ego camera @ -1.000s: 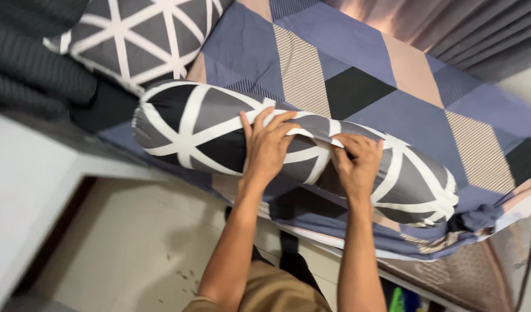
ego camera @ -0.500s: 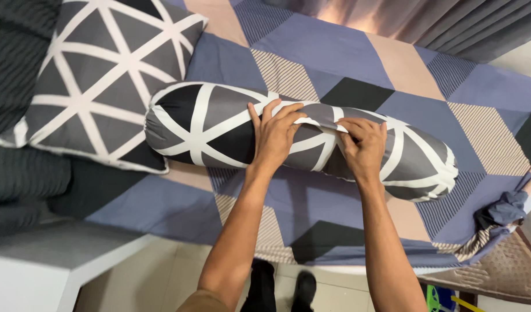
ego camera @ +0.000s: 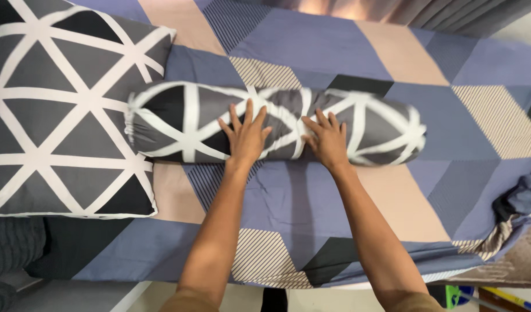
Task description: The person arranges a pillow and a bolster pillow on the bed, places a remote control into a wall holder, pushes a chair under the desk, lays down a floor mat, and tucks the bedsheet over the mattress.
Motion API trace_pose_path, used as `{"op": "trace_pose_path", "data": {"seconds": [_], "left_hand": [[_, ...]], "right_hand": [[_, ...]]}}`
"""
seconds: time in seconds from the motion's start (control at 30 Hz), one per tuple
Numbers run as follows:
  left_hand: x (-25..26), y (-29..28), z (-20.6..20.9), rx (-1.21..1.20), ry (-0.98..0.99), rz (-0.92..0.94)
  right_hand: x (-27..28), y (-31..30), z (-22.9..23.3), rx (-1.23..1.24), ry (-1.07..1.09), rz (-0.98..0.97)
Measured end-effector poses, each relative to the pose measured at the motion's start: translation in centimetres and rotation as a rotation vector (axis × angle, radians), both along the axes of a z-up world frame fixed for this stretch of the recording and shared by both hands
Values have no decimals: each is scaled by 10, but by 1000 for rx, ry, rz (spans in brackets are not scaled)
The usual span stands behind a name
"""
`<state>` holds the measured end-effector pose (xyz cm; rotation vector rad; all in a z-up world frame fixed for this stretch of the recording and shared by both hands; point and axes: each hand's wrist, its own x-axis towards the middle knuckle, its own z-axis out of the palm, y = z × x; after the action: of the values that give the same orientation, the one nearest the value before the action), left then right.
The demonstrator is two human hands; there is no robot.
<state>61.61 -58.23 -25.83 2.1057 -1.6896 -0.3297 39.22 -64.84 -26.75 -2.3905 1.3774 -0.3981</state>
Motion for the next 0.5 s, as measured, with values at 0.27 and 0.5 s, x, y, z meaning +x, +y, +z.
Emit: {"op": "trace_pose_path", "data": {"seconds": [0.27,0.5], "left_hand": [[16,5,-36,103,-33,-61],[15,8,-31,98,-45,-61]], "right_hand": [[5,8,-24,-4,135,-20],[4,16,-16,-34,140,-8]]}}
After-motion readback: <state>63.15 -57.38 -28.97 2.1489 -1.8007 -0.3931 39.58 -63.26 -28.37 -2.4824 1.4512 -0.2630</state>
